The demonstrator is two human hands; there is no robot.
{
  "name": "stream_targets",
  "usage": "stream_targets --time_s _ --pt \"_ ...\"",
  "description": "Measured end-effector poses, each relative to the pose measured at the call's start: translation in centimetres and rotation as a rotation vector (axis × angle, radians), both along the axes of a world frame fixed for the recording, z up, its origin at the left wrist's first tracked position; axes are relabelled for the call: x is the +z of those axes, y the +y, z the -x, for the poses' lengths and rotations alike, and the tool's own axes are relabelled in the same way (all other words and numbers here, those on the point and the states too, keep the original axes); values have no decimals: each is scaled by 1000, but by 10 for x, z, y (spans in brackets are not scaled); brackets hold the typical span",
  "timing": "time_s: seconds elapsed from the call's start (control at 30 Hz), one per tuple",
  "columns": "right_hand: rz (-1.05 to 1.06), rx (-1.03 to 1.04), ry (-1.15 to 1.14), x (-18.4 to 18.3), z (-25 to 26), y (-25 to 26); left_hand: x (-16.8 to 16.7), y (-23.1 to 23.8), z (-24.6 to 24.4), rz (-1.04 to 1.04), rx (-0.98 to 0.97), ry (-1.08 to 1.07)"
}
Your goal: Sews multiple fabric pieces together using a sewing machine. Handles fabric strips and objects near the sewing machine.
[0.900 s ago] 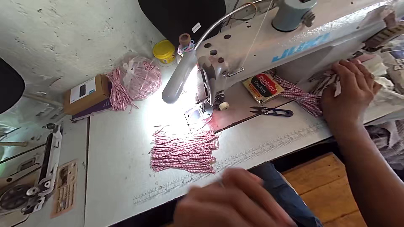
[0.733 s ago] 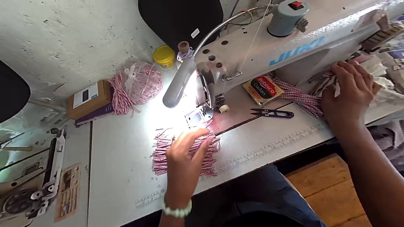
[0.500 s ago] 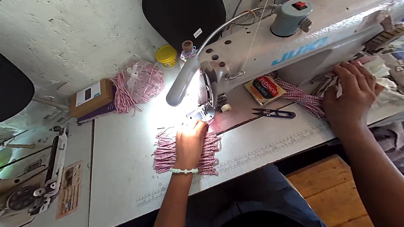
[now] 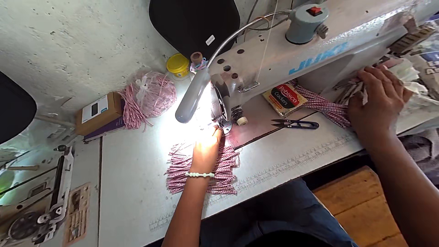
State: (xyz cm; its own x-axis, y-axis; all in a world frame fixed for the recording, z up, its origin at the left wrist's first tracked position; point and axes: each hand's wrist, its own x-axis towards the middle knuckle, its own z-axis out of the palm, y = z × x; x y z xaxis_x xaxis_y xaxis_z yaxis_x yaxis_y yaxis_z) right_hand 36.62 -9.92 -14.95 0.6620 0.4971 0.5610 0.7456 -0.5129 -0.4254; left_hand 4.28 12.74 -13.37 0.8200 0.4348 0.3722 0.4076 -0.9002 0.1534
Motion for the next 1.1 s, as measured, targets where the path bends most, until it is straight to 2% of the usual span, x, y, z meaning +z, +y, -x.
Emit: stream_targets --time_s 0.4,0.7,1.0,1.1 --pt "16 14 -6 -1 -1 -2 -1 -4 8 -49 3 36" --pt "18 0 -15 -2 -2 -1 19 -14 -2 -109 48 279" --pt "27 -14 -32 -2 -3 -1 18 -2 -9 -47 68 274" --pt "96 20 15 0 -1 -4 18 4 -12 17 77 311"
